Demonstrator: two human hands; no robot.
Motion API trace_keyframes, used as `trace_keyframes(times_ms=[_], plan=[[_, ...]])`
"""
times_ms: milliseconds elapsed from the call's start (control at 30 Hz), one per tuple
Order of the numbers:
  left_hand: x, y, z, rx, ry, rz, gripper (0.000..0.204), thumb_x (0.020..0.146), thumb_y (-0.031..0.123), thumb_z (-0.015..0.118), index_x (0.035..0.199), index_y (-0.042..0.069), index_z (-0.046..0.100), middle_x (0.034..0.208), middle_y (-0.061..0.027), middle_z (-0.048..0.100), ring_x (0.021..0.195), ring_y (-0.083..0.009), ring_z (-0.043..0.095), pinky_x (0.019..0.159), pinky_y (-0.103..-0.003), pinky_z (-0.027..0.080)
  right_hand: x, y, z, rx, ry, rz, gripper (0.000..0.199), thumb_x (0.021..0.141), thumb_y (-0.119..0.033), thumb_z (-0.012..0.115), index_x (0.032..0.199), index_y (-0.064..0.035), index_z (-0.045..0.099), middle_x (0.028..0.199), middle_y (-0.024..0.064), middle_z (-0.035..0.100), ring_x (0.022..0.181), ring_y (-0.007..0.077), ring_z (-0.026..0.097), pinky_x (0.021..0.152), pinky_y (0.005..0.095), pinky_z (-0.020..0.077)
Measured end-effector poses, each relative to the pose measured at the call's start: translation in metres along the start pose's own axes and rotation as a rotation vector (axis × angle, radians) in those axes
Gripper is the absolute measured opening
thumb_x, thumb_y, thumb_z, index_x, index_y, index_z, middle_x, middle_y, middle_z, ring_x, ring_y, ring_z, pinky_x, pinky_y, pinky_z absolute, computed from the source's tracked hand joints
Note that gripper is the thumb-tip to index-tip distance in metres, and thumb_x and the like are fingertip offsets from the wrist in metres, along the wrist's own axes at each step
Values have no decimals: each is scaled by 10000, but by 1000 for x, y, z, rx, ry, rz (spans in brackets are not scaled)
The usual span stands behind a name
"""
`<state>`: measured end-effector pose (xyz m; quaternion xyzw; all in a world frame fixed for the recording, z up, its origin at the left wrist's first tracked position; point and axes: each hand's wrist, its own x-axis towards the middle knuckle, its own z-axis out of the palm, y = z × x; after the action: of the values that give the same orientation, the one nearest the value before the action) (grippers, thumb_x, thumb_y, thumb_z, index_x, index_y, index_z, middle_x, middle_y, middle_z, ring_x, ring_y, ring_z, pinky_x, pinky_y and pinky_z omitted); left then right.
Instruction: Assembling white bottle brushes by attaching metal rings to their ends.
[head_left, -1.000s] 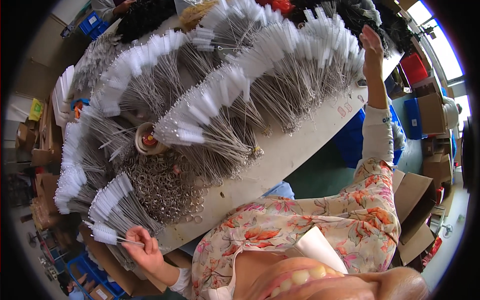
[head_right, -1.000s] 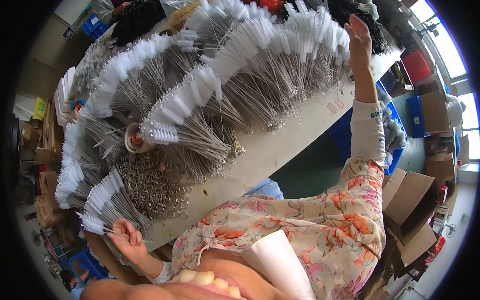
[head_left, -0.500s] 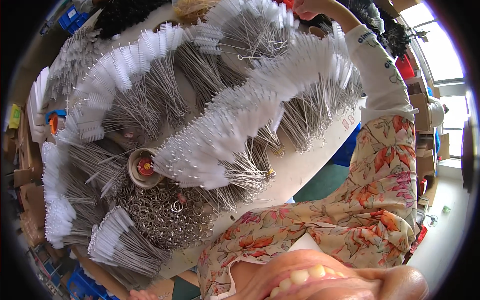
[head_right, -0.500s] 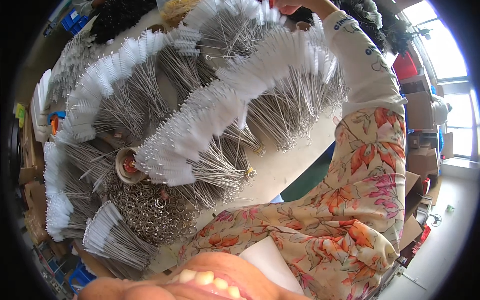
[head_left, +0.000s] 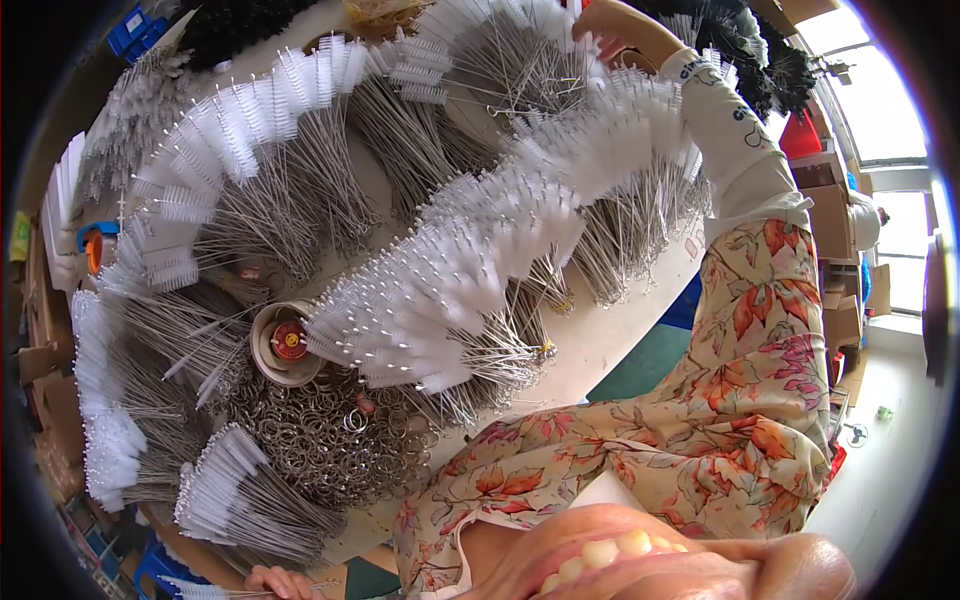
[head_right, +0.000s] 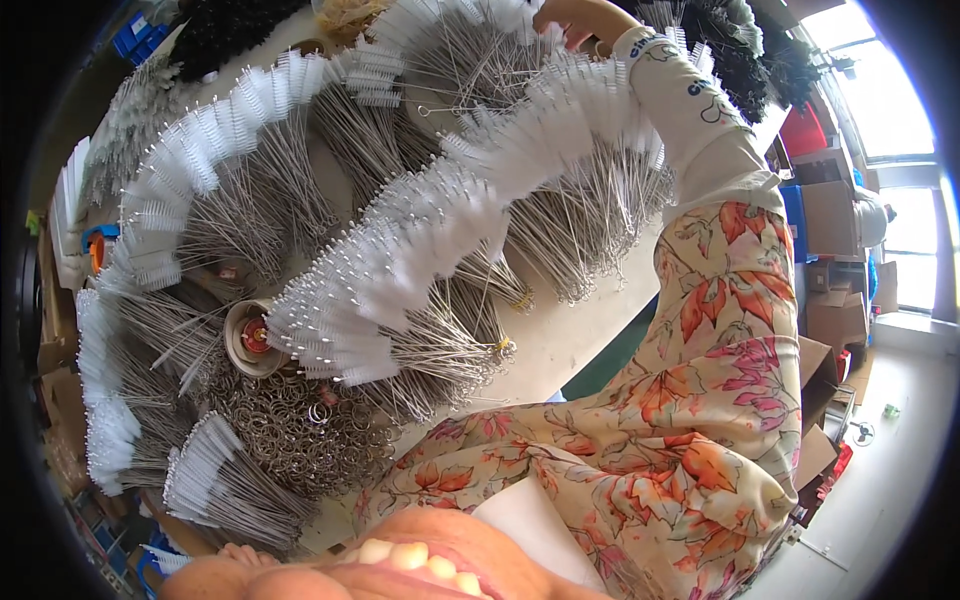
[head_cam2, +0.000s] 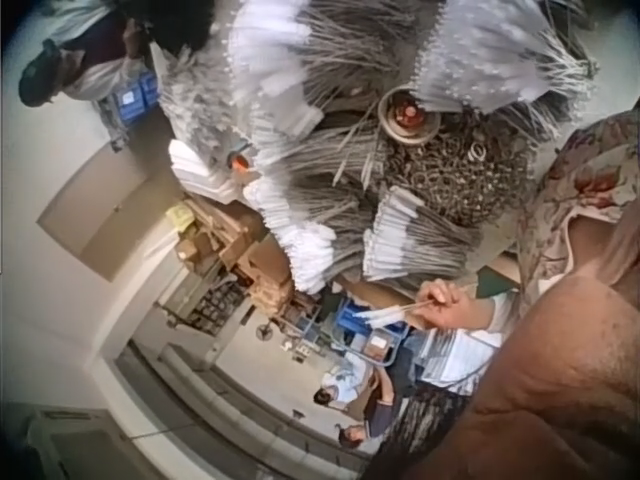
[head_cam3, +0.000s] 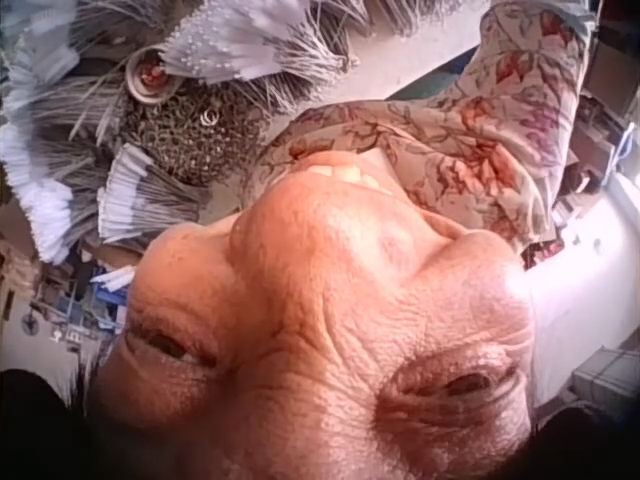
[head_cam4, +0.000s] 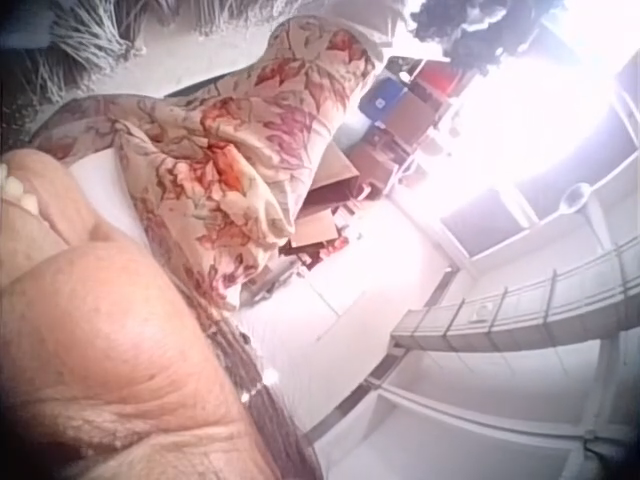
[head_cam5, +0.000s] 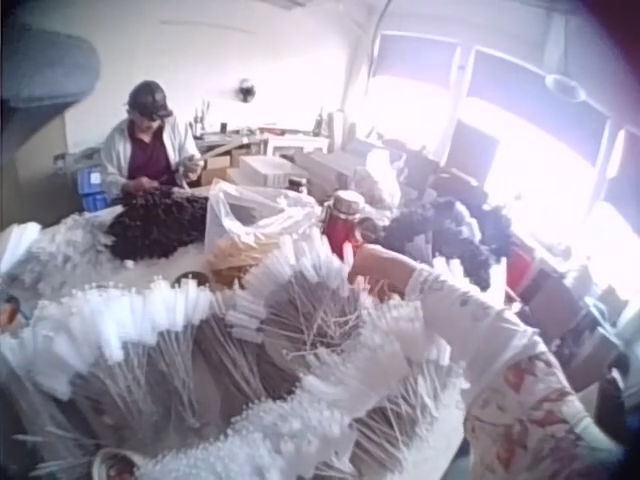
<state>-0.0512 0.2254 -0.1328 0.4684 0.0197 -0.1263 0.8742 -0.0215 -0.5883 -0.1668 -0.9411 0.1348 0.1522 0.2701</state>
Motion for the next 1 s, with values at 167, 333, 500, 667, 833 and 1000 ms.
trace_keyframes(times_ms=[167,333,500,667,833,1000], plan=[[-1,0,0,-84,16,-17,426,915,379,433,921,-39,516,635,-44,362,482,-106,281,385,-227,207,45,-17,-17,-299,32,-311,263,846,-212,574,1026,-22,586,880,78,649,772,133,631,638,254,518],[0,-3,-4,-173,42,-37,418,923,374,418,932,-33,510,643,-41,360,484,-100,277,386,-224,209,72,-36,-25,-607,52,-624,255,835,-224,587,986,-20,607,845,78,655,739,135,637,605,259,525],[8,8,-16,-137,-124,-212,403,949,343,321,945,-23,490,667,-100,442,514,-213,409,478,-335,372,53,-48,-25,-910,55,-946,251,824,-236,600,946,-18,627,811,79,661,707,137,643,571,263,532],[36,29,-67,-52,-327,-498,410,968,326,247,920,-14,470,688,-151,492,557,-300,502,559,-427,475,11,-131,20,61,94,203,242,728,-290,686,762,-51,673,601,37,625,525,128,591,463,274,483],[40,38,-81,-2,-451,-663,423,973,324,214,886,-8,461,702,-186,491,620,-320,531,597,-461,483,-9,-141,6,84,192,87,199,748,-262,677,804,-71,676,649,-3,610,538,71,532,477,219,424],[31,19,-26,134,-293,-426,391,959,324,287,995,-10,485,727,-125,462,565,-224,441,522,-369,395,-19,-143,-9,593,242,-249,112,767,-126,680,835,-39,662,712,-8,612,587,46,514,525,192,415]])
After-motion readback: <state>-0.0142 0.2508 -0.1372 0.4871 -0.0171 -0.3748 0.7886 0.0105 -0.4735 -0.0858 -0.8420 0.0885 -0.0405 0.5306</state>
